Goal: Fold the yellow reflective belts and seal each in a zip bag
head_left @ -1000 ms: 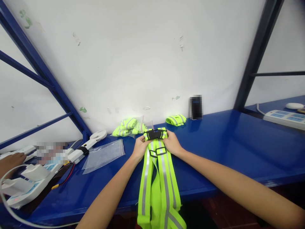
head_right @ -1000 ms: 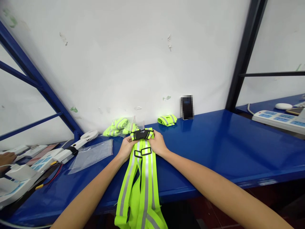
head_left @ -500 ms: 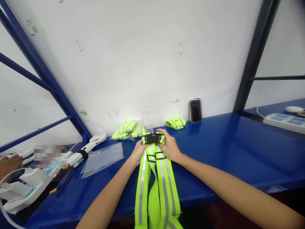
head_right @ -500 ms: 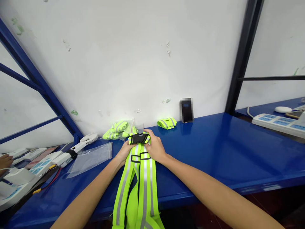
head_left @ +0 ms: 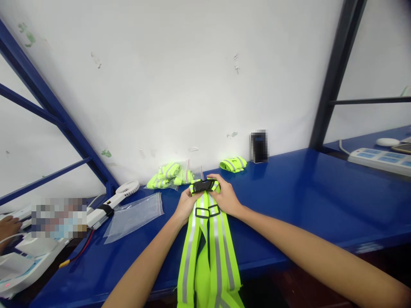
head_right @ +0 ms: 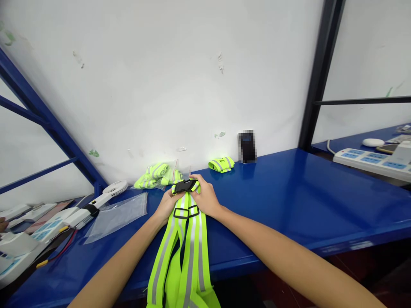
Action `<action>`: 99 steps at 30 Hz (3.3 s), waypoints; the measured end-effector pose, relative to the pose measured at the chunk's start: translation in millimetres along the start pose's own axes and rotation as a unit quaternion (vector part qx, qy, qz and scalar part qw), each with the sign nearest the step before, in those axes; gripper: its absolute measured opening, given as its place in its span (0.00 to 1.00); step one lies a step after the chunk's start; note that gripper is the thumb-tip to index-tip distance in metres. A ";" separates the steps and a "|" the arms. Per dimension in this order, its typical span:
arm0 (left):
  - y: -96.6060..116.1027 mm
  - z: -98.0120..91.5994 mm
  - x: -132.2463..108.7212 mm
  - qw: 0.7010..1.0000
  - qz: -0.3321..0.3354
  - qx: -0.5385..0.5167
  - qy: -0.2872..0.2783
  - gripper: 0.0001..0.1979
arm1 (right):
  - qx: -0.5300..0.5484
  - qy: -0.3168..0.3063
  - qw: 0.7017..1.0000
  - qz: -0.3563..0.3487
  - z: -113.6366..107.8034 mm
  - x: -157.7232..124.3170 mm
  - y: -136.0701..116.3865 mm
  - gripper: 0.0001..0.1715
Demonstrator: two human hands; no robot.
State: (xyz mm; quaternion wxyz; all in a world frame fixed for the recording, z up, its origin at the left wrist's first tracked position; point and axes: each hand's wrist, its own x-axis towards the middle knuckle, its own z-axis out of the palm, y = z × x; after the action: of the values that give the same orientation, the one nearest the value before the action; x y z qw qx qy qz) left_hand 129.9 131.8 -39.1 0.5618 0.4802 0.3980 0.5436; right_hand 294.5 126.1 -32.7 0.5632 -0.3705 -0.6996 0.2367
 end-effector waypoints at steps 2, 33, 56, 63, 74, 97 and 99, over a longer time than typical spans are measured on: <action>0.7 0.3 0.4 1.000 0.006 0.002 0.000 0.25 | 0.020 0.010 1.000 0.017 1.1 0.3 0.4 0.28; 5.8 -3.2 -3.7 0.994 0.070 0.084 0.013 0.19 | 0.391 -0.098 0.889 0.216 6.4 5.4 7.5 0.28; 1.4 6.2 0.9 0.992 0.079 -0.093 -0.015 0.17 | 0.421 -0.012 0.879 0.225 5.0 6.4 -0.2 0.25; 8.0 5.9 -4.9 0.992 0.045 -0.114 -0.019 0.16 | 0.412 0.005 0.886 0.215 4.6 7.3 4.4 0.25; 1.8 -4.3 -1.2 0.997 0.047 -0.045 -0.046 0.29 | 0.367 -0.025 0.904 0.219 -0.1 7.8 3.7 0.24; 9.6 3.7 -4.4 0.993 -0.067 -0.094 -0.033 0.30 | 0.246 -0.060 0.962 0.106 0.0 9.3 11.9 0.13; 8.4 2.5 -2.9 0.993 -0.067 -0.094 -0.026 0.28 | 0.241 -0.056 0.963 0.108 -0.1 9.3 11.3 0.13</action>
State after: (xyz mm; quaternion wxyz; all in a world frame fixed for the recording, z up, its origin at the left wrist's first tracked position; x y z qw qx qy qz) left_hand 130.1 128.2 -30.6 0.6497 0.4112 0.3617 0.5272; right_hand 296.6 140.3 -35.5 0.5664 -0.2834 -0.6081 0.4785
